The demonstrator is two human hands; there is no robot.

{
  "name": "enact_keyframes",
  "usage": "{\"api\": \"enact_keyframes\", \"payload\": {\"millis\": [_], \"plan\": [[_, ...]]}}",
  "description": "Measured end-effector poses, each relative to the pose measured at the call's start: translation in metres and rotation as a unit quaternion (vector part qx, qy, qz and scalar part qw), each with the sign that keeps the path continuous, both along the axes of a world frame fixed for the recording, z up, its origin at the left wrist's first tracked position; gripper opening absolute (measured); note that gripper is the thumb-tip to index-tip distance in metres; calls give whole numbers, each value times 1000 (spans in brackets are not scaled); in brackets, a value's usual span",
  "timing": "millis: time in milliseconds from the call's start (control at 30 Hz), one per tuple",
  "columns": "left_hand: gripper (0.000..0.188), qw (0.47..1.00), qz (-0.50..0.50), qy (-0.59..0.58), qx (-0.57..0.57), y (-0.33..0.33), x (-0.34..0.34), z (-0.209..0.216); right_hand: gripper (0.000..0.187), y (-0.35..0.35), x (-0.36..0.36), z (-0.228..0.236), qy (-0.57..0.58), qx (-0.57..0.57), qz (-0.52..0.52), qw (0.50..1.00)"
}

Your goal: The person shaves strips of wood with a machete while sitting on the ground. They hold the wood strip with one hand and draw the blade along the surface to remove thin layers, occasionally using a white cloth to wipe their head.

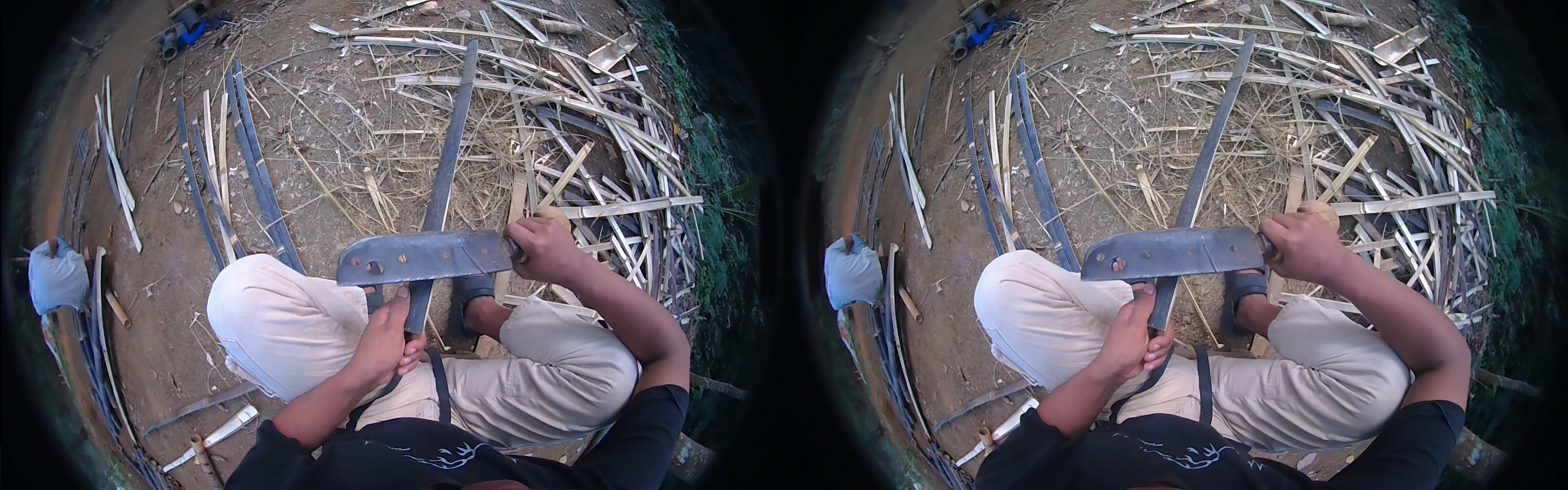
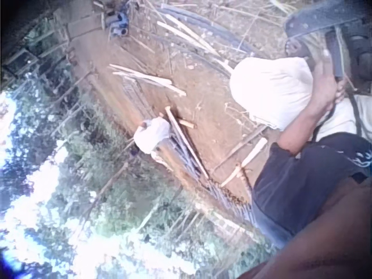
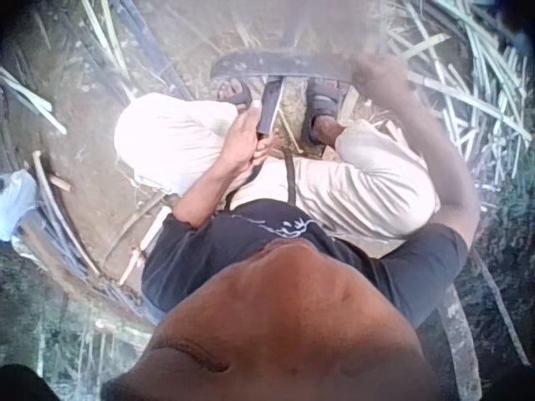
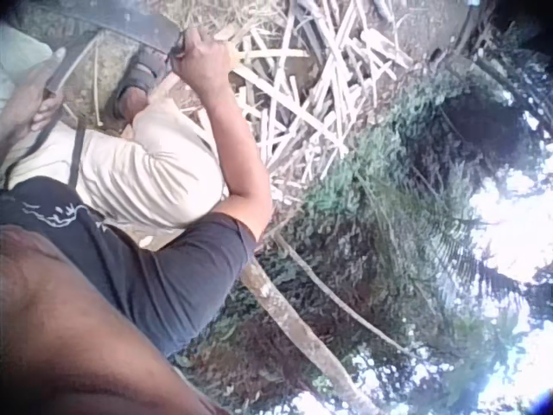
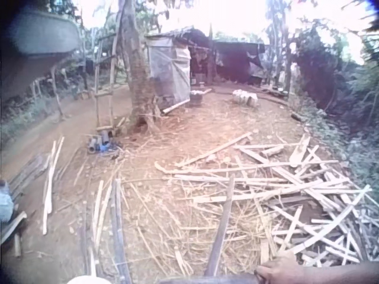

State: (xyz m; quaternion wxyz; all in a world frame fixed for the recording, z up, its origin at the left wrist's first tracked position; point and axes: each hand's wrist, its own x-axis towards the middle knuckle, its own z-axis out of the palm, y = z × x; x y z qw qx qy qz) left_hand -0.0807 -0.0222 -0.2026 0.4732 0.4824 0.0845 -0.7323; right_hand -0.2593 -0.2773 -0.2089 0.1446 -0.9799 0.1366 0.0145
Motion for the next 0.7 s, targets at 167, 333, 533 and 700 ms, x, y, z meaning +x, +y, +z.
{"api": "enact_keyframes", "payload": {"millis": [167, 333, 533, 700], "plan": [[47, 999, -22, -5, 42, 0, 5, 0, 22, -113, -5, -57, 56, -6, -175, 983], [46, 998, 15, -9, 64, 6, 16, 1, 25, -105, 14, -73, 5, -13, -107, 994], [49, 995, -1, -38, 96, 4, 17, -4, 22, -180, 6, -124, 17, 23, -211, 977], [52, 995, 8, -24, 100, 4, 11, -5, 20, -237, 25, -137, 9, 6, -241, 970]]}}
